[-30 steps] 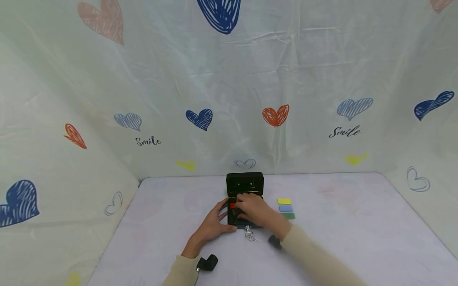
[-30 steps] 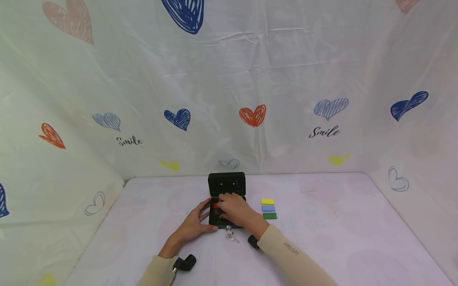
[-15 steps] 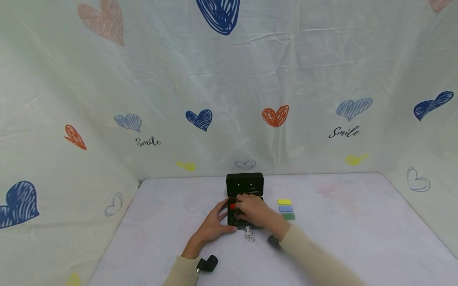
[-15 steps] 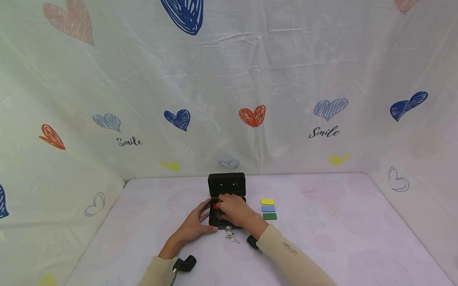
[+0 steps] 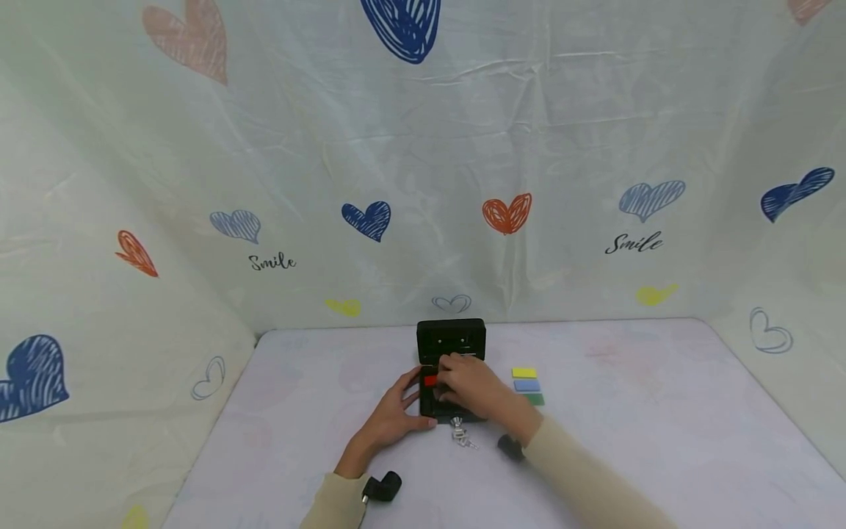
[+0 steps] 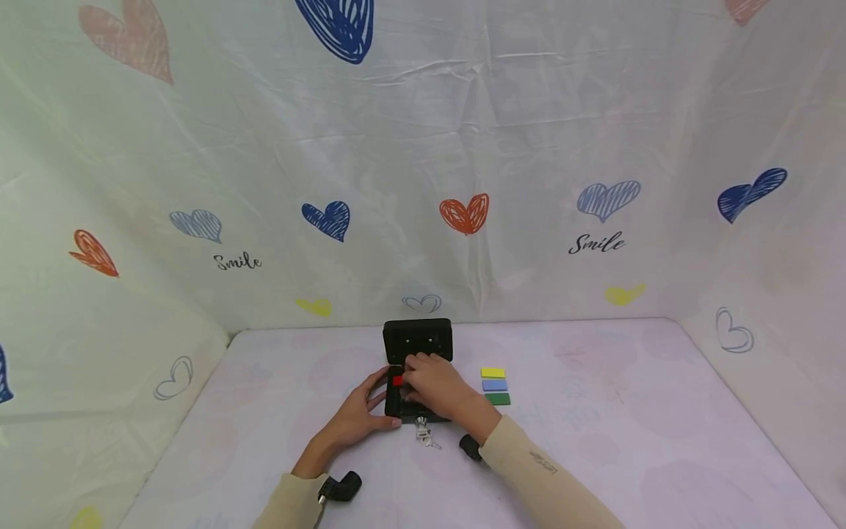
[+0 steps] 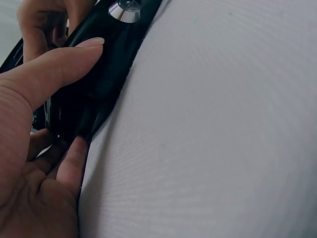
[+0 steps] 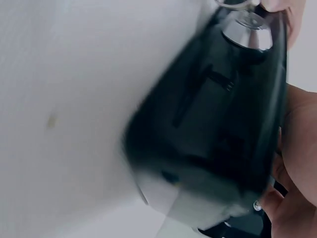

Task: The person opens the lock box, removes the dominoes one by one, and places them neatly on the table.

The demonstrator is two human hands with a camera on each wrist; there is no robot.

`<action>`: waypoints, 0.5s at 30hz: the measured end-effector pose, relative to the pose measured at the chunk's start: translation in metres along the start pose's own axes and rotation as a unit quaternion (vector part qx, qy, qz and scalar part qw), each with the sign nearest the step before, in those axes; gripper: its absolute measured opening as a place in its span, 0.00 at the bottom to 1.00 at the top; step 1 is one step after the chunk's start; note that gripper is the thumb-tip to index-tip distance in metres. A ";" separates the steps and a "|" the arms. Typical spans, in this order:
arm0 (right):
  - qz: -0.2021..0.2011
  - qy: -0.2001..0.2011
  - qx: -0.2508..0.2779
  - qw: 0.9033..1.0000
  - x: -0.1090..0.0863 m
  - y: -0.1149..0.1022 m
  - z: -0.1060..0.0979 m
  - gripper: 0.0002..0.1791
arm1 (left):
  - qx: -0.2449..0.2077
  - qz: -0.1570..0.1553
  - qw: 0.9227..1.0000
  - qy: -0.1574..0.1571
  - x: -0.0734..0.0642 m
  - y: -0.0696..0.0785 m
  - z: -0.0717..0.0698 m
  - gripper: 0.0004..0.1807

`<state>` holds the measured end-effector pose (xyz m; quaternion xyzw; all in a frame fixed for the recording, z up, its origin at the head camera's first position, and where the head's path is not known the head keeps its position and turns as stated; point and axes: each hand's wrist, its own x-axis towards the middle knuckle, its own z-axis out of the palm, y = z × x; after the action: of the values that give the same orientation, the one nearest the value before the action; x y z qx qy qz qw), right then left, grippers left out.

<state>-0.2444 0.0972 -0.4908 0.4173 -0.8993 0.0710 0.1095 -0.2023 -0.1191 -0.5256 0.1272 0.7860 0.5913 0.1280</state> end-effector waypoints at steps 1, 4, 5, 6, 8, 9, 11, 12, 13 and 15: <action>0.001 0.005 -0.001 1.000 -0.001 0.001 -0.002 0.13 | -0.002 0.000 1.000 0.000 0.000 0.000 0.000 0.57; 0.001 0.020 -0.004 1.000 -0.004 0.003 -0.009 0.13 | -0.002 -0.004 1.000 0.000 0.001 0.001 0.000 0.57; 0.001 0.024 -0.004 1.000 -0.006 0.003 -0.011 0.12 | 0.000 -0.005 1.000 0.001 0.001 0.001 0.000 0.57; 0.002 0.028 -0.003 1.000 -0.007 0.004 -0.013 0.12 | 0.001 -0.006 1.000 0.002 0.001 0.001 0.000 0.57; 0.005 0.033 0.001 0.999 -0.011 0.005 -0.016 0.11 | 0.005 -0.009 1.000 0.004 0.001 0.002 0.001 0.57; 0.008 0.035 0.004 0.999 -0.013 0.006 -0.018 0.11 | 0.008 -0.011 1.000 0.006 0.000 0.002 0.001 0.57; 0.014 0.039 0.004 0.999 -0.017 0.006 -0.023 0.11 | 0.011 -0.013 1.000 0.008 0.000 0.002 0.002 0.57; 0.017 0.041 0.004 0.999 -0.019 0.006 -0.025 0.11 | 0.011 -0.015 1.000 0.009 0.000 0.002 0.002 0.57; 0.020 0.043 0.004 0.999 -0.022 0.006 -0.027 0.11 | 0.013 -0.017 1.000 0.010 -0.001 0.002 0.002 0.57; 0.024 0.048 -0.002 0.999 -0.027 0.008 -0.030 0.11 | 0.015 -0.018 1.000 0.012 -0.001 0.003 0.002 0.57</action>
<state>-0.2295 0.1284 -0.4685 0.3920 -0.9028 0.0916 0.1514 -0.2005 -0.1164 -0.5237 0.1079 0.7985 0.5784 0.1271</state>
